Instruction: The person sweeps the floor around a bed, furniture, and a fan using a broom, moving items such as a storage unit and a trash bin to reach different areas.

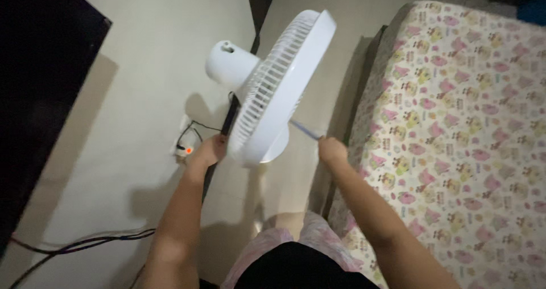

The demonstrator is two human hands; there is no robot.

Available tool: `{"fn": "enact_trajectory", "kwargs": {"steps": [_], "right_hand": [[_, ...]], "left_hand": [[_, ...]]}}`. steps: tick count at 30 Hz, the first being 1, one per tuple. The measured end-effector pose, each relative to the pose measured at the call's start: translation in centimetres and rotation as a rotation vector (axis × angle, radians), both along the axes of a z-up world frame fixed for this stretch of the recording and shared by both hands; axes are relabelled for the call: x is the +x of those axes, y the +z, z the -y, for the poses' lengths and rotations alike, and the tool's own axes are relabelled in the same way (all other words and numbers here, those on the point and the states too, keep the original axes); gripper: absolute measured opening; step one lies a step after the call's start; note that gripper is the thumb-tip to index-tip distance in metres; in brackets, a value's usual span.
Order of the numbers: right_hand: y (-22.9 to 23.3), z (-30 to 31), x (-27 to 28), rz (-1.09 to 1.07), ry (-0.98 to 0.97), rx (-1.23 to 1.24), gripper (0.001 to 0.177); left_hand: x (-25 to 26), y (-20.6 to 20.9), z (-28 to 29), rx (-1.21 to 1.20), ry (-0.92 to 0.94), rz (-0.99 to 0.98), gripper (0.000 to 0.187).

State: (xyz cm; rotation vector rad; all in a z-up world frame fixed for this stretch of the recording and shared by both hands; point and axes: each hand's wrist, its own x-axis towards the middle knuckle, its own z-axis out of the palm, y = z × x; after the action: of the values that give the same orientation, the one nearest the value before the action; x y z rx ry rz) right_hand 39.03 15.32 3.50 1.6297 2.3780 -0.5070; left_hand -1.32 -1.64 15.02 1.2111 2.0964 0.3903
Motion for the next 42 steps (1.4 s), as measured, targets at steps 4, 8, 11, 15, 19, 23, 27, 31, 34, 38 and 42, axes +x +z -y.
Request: {"fn": "enact_trajectory", "kwargs": {"steps": [4,8,11,15,19,23,27,31,34,38,42], "right_hand": [[4.3,-4.6,3.3,-0.028,0.128,0.079,0.024],[13.3,-6.5,10.9,0.169,0.06,-0.13,0.032],[19.1,-1.6,13.8,0.056,-0.347,-0.565,0.03],[21.9,4.5,15.5,0.21,-0.296,-0.67,0.031],[20.3,9.5,15.0,0.215,-0.187,-0.736,0.026],[17.5,12.4,11.3,0.046,-0.241,-0.8,0.041],[11.2,15.2,3.8,-0.123,-0.263,-0.776,0.049],[2.3,18.4,-5.8,-0.02,0.045,-0.53,0.05],[-1.3,19.8,-7.2,0.047,-0.051,-0.464,0.035],[-4.1,16.8,-2.9,0.012,0.235,-0.459,0.035],[-2.7,13.7,5.5,0.109,0.374,-0.519,0.024]], "left_hand": [[-2.4,-0.1,0.6,0.083,-0.015,0.097,0.04],[-4.2,-2.1,1.4,0.162,-0.073,0.179,0.037],[-4.9,-2.7,1.5,0.23,-0.093,0.265,0.039],[-5.0,-3.5,0.0,0.179,-0.15,0.233,0.037],[-4.1,-5.1,-2.5,0.05,-0.091,0.293,0.041],[-2.5,-6.7,-5.2,0.242,-0.123,0.197,0.051],[-0.6,-6.4,-7.1,0.504,0.007,0.189,0.096],[0.2,-8.5,-10.3,0.48,0.006,0.274,0.1],[1.4,-11.2,-12.3,0.455,0.003,0.256,0.095],[2.7,-13.7,-13.6,0.526,0.147,0.246,0.078],[1.5,-14.4,-15.7,0.517,0.184,0.249,0.075]]}}
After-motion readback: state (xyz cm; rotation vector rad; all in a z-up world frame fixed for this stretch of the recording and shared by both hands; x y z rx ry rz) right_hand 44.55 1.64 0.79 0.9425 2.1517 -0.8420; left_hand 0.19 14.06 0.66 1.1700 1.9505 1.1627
